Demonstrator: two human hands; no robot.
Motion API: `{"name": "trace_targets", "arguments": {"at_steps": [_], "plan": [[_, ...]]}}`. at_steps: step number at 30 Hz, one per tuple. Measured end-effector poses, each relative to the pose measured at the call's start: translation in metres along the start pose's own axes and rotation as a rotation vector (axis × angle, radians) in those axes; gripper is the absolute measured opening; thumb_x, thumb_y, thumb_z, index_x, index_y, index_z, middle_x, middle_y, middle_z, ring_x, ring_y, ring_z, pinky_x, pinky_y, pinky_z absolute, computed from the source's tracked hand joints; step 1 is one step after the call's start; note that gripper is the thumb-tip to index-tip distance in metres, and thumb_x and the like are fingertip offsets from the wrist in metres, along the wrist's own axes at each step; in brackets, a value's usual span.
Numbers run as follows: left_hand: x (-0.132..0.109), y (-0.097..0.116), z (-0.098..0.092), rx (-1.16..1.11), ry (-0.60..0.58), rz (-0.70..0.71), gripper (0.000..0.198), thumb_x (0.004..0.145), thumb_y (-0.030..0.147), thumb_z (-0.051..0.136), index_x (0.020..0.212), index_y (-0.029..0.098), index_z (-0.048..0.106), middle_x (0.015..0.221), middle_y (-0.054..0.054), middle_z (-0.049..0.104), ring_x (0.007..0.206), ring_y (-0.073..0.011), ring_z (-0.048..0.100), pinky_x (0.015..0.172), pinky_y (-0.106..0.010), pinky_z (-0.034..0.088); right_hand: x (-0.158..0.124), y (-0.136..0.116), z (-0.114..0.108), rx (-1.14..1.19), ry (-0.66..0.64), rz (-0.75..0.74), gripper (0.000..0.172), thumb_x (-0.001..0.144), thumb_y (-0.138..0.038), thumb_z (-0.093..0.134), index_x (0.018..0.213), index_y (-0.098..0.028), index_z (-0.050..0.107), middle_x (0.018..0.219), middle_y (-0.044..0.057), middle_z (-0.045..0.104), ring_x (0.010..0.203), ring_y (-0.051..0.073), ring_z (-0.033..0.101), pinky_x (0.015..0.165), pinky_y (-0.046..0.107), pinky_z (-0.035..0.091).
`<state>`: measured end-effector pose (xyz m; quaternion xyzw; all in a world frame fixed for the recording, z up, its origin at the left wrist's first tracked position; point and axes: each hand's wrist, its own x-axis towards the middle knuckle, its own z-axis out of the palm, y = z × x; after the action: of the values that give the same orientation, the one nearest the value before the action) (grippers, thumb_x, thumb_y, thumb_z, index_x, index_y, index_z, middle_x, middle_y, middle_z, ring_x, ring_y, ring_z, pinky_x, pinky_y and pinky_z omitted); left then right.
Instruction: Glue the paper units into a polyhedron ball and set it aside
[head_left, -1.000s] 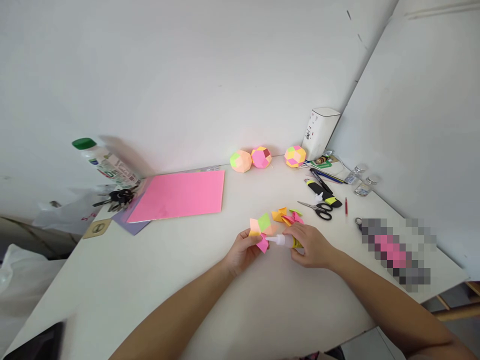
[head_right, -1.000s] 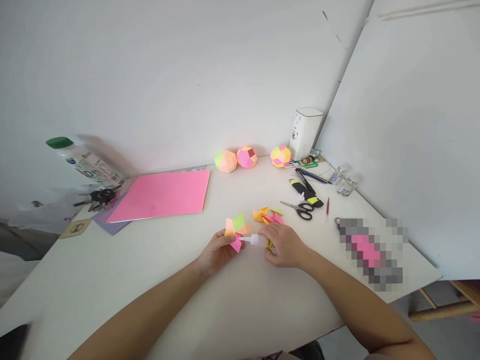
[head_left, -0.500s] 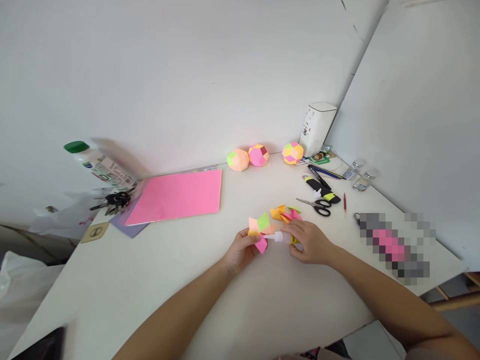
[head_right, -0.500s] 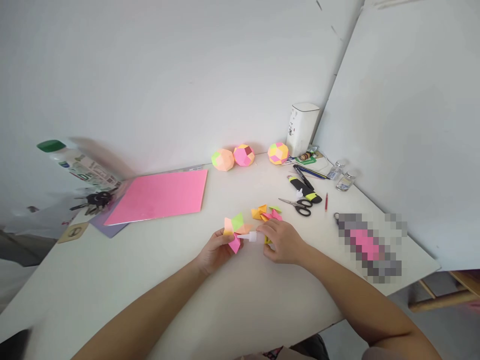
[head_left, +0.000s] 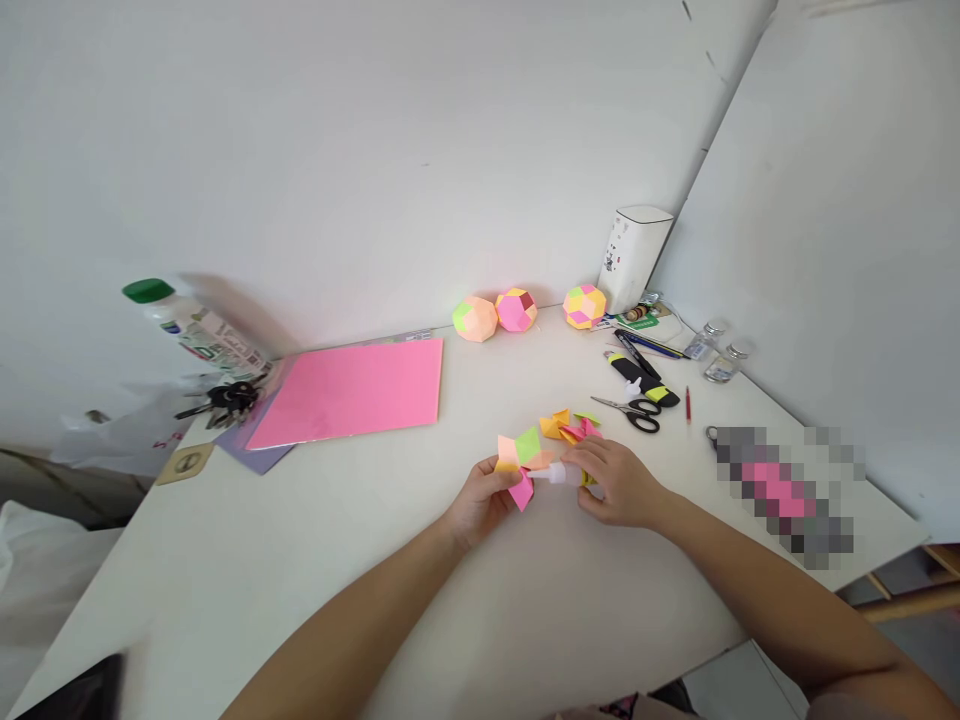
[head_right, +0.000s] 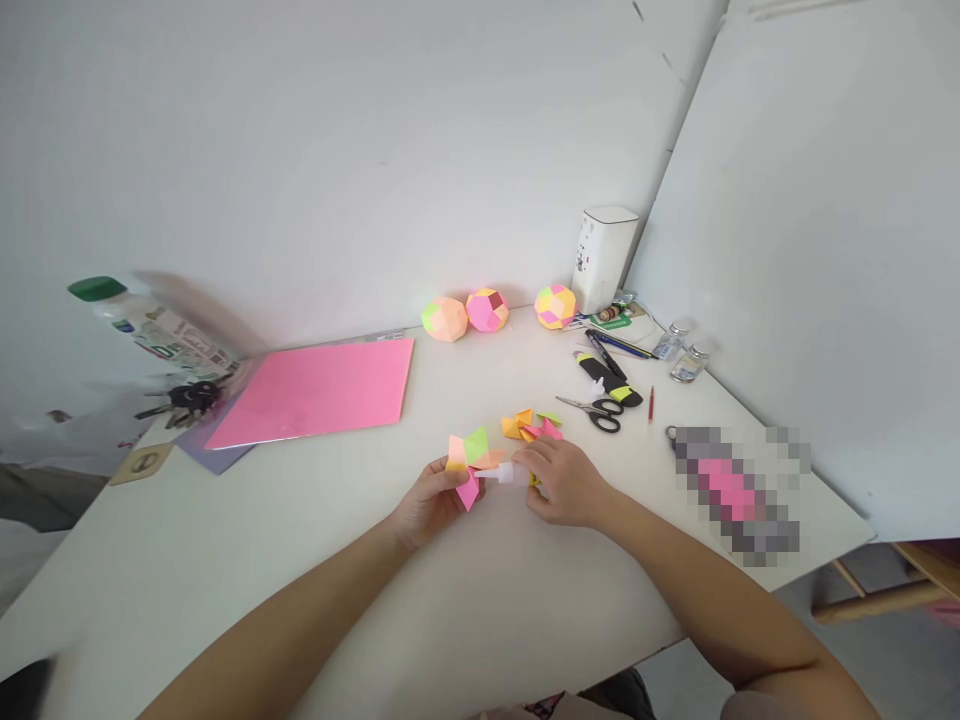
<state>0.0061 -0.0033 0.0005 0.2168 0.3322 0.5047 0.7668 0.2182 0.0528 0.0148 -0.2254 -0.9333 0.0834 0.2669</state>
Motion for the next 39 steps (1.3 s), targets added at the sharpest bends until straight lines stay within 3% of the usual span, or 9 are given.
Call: {"name": "trace_targets", "arguments": {"at_steps": [10, 33, 39], "plan": [[0.000, -0.001, -0.001, -0.004, 0.005, 0.001, 0.019, 0.062, 0.017, 0.073, 0.080, 0.013, 0.069, 0.067, -0.003, 0.066, 0.059, -0.0136, 0.057, 0.064, -0.028, 0.042, 0.003, 0.001, -0.003, 0.037, -0.017, -0.031, 0.040, 0.062, -0.007, 0.048, 0.100, -0.020, 0.052, 0.085, 0.006, 0.065, 0.077, 0.021, 0.058, 0.069, 0.038, 0.051], [0.000, 0.000, 0.001, 0.010, 0.049, -0.016, 0.016, 0.059, 0.016, 0.073, 0.074, 0.013, 0.070, 0.062, -0.001, 0.062, 0.055, -0.0104, 0.052, 0.060, -0.026, 0.039, 0.006, -0.001, -0.008, -0.168, 0.208, -0.115, 0.036, 0.072, 0.001, 0.047, 0.096, -0.022, 0.061, 0.092, 0.002, 0.070, 0.089, 0.020, 0.054, 0.079, 0.036, 0.048], [0.000, 0.000, 0.000, 0.039, 0.045, -0.026, 0.021, 0.060, 0.017, 0.073, 0.081, 0.012, 0.070, 0.067, -0.003, 0.064, 0.062, -0.0137, 0.056, 0.064, -0.028, 0.042, 0.008, -0.007, -0.010, -0.262, 0.263, -0.105, 0.030, 0.078, -0.001, 0.049, 0.094, -0.022, 0.062, 0.090, 0.002, 0.070, 0.089, 0.019, 0.054, 0.078, 0.033, 0.046]]}}
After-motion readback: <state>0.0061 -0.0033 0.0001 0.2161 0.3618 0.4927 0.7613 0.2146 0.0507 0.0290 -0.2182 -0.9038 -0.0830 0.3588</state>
